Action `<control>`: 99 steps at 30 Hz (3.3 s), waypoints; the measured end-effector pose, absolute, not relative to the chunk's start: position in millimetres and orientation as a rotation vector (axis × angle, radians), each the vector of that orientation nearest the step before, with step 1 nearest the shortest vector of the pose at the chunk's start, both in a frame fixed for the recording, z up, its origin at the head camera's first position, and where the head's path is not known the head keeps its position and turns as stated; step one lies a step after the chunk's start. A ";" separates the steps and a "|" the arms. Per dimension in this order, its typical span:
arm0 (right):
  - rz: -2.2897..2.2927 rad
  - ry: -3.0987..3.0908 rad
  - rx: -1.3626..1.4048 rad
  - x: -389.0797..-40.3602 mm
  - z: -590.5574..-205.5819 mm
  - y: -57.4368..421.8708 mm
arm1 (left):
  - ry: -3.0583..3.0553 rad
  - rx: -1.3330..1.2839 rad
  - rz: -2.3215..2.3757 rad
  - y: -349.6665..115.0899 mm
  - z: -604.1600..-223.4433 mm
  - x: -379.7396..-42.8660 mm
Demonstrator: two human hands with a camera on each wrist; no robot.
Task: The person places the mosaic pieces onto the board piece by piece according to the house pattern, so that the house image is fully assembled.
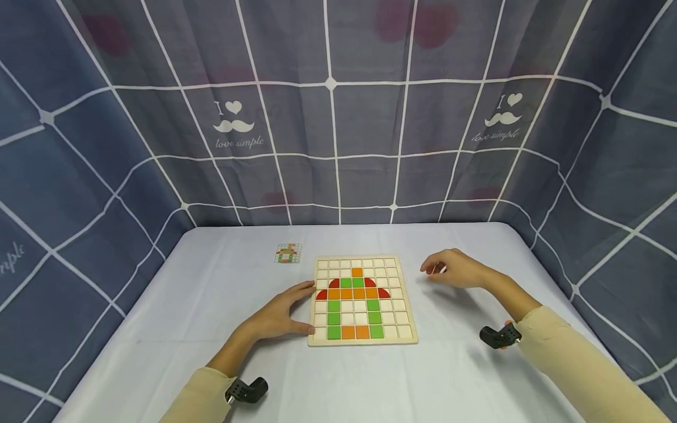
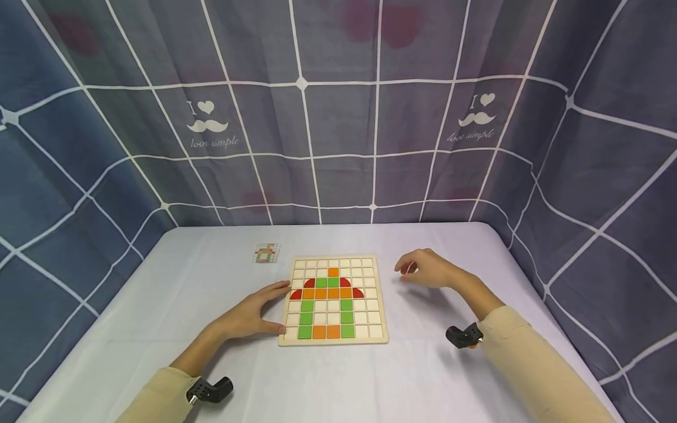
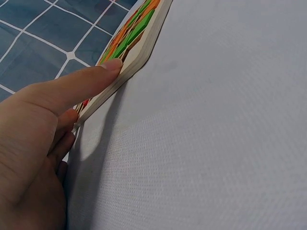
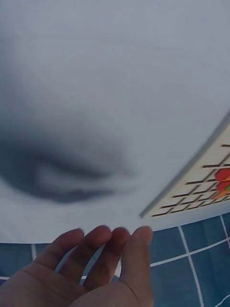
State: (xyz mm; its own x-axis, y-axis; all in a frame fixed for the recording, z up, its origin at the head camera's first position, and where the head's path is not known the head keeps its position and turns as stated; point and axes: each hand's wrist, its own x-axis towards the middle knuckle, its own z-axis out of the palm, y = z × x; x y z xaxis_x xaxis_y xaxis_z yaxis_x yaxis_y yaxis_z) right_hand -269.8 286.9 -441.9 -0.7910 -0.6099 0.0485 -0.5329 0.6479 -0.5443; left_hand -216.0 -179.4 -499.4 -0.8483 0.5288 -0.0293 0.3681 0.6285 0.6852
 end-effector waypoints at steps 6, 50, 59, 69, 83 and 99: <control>-0.817 2.575 -0.825 -247.1 -442.6 322.2 | 2.626 0.743 1.029 -180.1 -498.7 -217.7; -0.850 2.402 -0.769 -194.7 -458.8 367.4 | 2.604 0.761 1.047 -180.1 -500.0 -217.3; -0.870 2.532 -0.748 -215.9 -454.3 340.7 | 2.612 0.737 1.034 -181.6 -500.8 -217.5; -0.912 2.593 -0.718 -257.9 -449.2 291.8 | 2.610 0.747 1.028 -180.7 -500.5 -218.6; -0.979 2.591 -0.853 -293.5 -447.4 240.1 | 2.606 0.749 1.041 -179.7 -499.6 -218.1; -1.059 2.754 -0.822 -323.4 -463.3 170.9 | 2.594 0.723 1.055 -180.0 -500.3 -218.3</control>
State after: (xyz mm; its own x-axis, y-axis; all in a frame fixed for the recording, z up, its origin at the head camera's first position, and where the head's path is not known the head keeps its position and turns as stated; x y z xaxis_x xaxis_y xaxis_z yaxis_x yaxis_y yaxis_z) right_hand -323.4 170.9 -463.3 -0.8531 -0.5088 0.1151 -0.4548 0.6174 -0.6419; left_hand -218.3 -180.0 -500.3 -0.8462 0.5312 -0.0419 0.3514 0.6153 0.7056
